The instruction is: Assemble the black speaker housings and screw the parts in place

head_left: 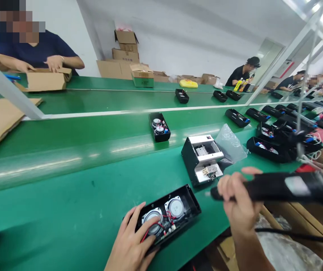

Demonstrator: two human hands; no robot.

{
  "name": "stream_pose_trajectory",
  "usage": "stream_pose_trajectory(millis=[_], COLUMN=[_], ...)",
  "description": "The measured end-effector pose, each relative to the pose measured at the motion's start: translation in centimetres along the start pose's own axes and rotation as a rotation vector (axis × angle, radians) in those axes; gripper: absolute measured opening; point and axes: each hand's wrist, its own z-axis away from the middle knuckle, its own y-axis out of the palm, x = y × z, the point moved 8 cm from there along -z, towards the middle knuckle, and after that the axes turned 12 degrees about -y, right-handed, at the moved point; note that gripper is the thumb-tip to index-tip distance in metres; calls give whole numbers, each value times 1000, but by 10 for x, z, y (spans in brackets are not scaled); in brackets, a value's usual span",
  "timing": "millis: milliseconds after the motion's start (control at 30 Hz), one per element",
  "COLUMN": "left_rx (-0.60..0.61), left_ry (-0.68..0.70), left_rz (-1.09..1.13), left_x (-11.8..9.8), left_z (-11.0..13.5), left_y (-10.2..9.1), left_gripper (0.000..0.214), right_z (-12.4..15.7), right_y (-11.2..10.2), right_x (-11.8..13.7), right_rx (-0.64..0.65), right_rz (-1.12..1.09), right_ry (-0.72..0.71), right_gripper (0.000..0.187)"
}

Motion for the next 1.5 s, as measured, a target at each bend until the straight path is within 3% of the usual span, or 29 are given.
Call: stream_pose_trajectory(millis=[67, 200, 333, 400, 467, 533, 633, 700, 767, 867, 933, 1100, 1200, 1300, 1400, 1500], left_rx=[11, 17, 34, 8, 5, 15, 27, -21, -70, -37, -11, 1, -31, -15, 1, -12], left_ry=[-17, 19, 103, 58, 28, 60, 159, 132, 57, 20, 31, 60, 33, 19, 13, 25], left_rz=[-9, -37, -99, -69, -47, -77, -146, -92, 4, 51, 36, 2, 9, -24, -66, -91], left_x=[1, 0, -4, -2, -1, -5, -13, -13, -8, -5, -5, -5, -5, -8, -13, -16], left_z=[-2, -5, -5, -6, -7, -9, -11, -13, -13, -12, -12, -12, -11, -11, -12, -11], left_y=[-1, -6, -5, -7, -8, -10, -11, -14, -15, -9, -9, -10, -8, -6, -7, -9], left_gripper=[29, 23, 15, 17, 23, 23, 17, 14, 13, 12, 14, 20, 33, 41, 45, 47], right_z=[-33, -64, -47, -29, -16, -16, -36, -51, -61, -66, -62, -25, 0, 18, 38, 67], right_y=[-18, -24, -14, -9, -10, -17, -31, -33, -27, -14, -8, -7, -6, 7, 33, 65], right_x=[-12, -47, -75, -82, -82, -73, -55, -50, -51, -55, -61, -80, -58, -13, 27, 42], right_rx=[-136, -109, 89, 215, 255, 200, 27, -52, -59, -5, 49, 286, 324, 317, 287, 326], right_rz=[57, 158, 174, 165, 121, 77, 47, 49, 84, 147, 165, 128, -100, -341, -478, -540], right_ry=[-66, -61, 133, 261, 326, 272, 68, -21, -50, -37, 30, 358, 405, 322, 248, 256], right_gripper=[35, 36, 37, 38, 38, 40, 43, 42, 38, 35, 36, 45, 45, 32, 21, 20])
